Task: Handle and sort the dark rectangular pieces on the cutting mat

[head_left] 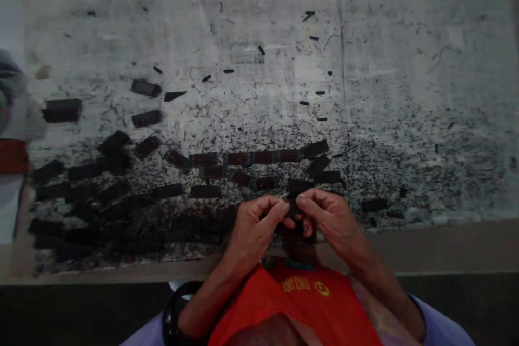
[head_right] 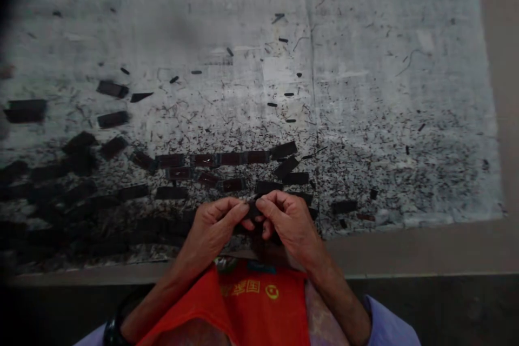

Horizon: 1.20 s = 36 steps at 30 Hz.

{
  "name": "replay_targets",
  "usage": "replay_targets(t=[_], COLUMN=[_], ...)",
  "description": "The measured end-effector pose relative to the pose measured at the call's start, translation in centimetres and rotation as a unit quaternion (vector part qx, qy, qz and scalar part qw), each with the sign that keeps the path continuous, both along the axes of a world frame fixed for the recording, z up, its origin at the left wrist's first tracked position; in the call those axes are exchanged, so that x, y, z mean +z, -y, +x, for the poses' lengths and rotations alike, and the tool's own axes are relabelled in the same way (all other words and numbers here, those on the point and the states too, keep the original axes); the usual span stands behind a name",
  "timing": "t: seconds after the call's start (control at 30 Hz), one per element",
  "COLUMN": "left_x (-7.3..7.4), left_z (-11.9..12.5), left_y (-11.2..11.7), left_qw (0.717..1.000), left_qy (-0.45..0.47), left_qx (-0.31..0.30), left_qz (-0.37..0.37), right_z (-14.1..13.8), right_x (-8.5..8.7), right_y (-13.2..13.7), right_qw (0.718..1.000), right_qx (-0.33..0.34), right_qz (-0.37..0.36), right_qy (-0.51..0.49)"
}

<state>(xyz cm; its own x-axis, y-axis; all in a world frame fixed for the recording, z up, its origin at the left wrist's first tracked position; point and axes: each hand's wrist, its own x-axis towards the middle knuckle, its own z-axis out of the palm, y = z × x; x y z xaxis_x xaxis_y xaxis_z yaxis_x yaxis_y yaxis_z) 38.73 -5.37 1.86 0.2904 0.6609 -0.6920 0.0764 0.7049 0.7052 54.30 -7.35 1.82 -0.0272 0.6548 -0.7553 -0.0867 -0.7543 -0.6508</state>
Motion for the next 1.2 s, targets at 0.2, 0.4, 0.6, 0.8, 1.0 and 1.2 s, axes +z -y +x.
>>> replay_targets(t=[0.2, 0.4, 0.6, 0.8, 1.0, 1.2], left_x=[0.0, 0.4, 0.7, 0.5, 1.3, 2.0], left_z=[-0.5, -0.5, -0.5, -0.6, -1.3, -0.6], left_y=[0.2, 0.5, 0.7, 1.6, 2.4, 3.0], left_qw=[1.000, 0.997, 0.996, 0.996, 0.998, 0.938], left_qy=[-0.004, -0.033, -0.028, -0.033, -0.021, 0.171], left_qx=[-0.024, -0.055, -0.079, -0.067, 0.059, 0.237], left_qz=[0.005, 0.034, 0.042, 0.038, -0.024, -0.185], right_z=[0.1, -0.4, -0.1, 1.0, 4.3, 5.3], right_x=[-0.1, 0.3, 0.1, 0.2, 0.4, 1.0], right_y=[0.4, 0.6, 1.0, 2.1, 2.8, 2.8], right_qw=[1.000, 1.000, 0.997, 0.993, 0.922, 0.798], right_qx=[0.009, -0.016, 0.071, 0.104, 0.200, 0.142], right_qz=[0.019, 0.002, 0.020, 0.043, 0.199, 0.330], right_qy=[0.022, 0.024, 0.004, -0.021, 0.267, 0.484])
